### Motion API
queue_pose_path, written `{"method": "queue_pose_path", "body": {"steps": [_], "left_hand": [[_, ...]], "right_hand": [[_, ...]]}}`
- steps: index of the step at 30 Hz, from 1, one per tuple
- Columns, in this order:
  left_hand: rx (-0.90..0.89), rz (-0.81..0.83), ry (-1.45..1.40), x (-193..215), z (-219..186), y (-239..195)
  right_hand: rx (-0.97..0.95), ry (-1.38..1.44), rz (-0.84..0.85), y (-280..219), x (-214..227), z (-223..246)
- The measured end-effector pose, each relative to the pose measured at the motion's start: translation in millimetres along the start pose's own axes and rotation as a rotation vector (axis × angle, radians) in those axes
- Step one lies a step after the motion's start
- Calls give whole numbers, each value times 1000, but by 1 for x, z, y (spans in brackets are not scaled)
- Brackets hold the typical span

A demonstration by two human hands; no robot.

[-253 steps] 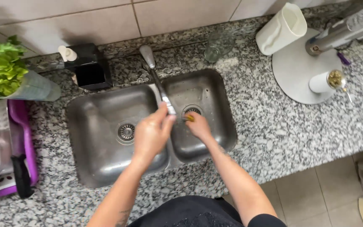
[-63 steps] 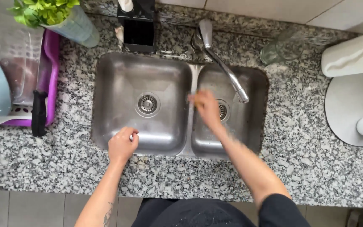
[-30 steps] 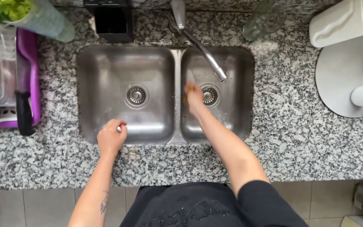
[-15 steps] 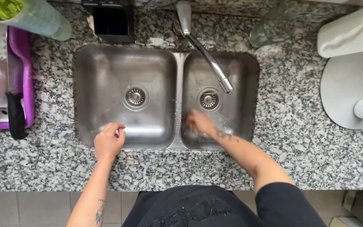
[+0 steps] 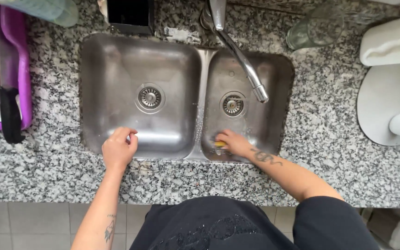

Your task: Cleaning a kitchen sink with a sponge and water, then checking a pot of sauce on a stove.

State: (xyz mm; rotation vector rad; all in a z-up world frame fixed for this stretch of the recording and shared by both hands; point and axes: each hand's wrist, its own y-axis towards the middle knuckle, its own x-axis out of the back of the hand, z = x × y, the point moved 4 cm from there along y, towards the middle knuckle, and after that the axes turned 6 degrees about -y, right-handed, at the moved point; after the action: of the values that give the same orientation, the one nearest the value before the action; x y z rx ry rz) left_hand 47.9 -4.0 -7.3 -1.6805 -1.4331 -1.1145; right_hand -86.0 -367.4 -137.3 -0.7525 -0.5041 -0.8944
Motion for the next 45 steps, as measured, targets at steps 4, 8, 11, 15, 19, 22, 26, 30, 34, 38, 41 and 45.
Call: {"method": "queue_pose_path", "body": {"steps": [4,8,11,15,19,22,26,30,34,38,41,45], "left_hand": [[-38,-25,5,4,-1,-3],[-57,-61,-9,7,-1,-5],[-55,-41,-54,9,-3,-5],[-52,-55,-24,11,1,-6],[-63,-61,-29,9,0,-4],[-62,-40,-36,10,-3,-9],[-33,-38,0,5,4,-10],[-12,-69,-3,5,7,-8],[-7,-71,21,-4,9,-11],[27,-68,38,3,3,-8],[35,-45,21,3,2,-5],[41,-20,27,2,-2,-5]], "right_hand": [[-328,-539,230,-36,-15,-74],[-399,-210,205,11,-32,-1],[-324,-16,269,15,-11,50],[-372,-541,359,-45,-4,-25],[-559,-119,359,-19,48,69],[-530,368,250,-20,88,132],[-553,-271,330,-62,12,-29],[-214,-953,246,-48,66,-54],[-232,-1311,-134,18,191,-73],[-370,-1316,-216,12,130,-119],[-373,-720,100,-23,58,-8],[-236,-123,154,-11,25,-12]]}}
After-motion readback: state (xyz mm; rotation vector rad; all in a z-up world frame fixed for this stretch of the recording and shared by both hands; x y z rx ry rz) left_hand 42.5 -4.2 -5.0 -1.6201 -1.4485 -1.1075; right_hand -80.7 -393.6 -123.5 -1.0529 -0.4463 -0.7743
